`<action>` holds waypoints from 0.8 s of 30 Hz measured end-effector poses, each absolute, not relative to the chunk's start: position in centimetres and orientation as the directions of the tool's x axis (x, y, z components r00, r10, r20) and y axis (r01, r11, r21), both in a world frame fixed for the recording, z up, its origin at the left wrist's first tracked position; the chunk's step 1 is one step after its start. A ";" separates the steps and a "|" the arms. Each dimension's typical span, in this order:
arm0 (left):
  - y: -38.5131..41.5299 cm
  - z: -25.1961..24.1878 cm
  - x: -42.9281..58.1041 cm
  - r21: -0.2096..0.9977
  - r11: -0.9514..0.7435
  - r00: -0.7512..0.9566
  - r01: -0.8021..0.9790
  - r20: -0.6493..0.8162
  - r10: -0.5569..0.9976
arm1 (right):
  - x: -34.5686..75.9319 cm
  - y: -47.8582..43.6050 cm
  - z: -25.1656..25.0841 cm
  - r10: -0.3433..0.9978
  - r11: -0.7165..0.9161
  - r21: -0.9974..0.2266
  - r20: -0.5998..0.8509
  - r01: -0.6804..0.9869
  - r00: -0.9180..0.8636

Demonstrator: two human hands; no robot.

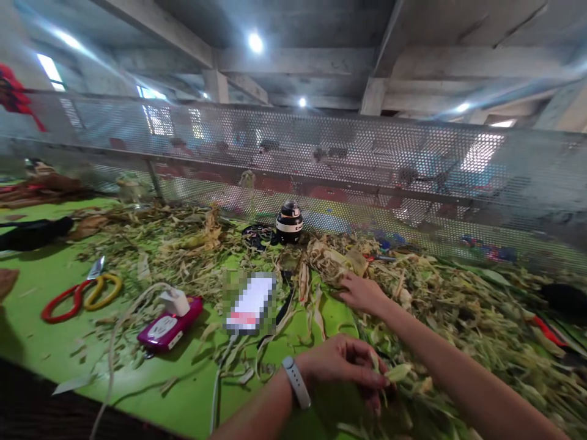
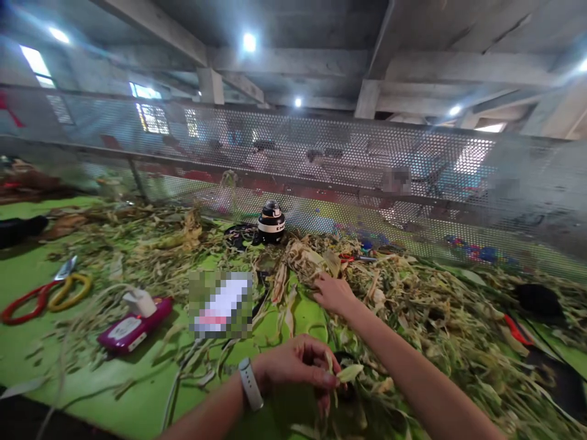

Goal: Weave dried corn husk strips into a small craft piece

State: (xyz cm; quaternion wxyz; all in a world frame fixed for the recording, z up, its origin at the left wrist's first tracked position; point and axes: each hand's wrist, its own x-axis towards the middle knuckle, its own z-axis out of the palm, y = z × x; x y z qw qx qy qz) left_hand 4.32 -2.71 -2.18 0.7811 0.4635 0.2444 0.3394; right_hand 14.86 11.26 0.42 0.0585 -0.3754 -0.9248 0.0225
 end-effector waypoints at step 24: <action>-2.1 -2.6 4.3 0.907 0.329 0.673 -0.264 -0.071 0.736 | 14.0 13.7 0.0 0.757 0.553 0.285 0.221 0.783 -0.615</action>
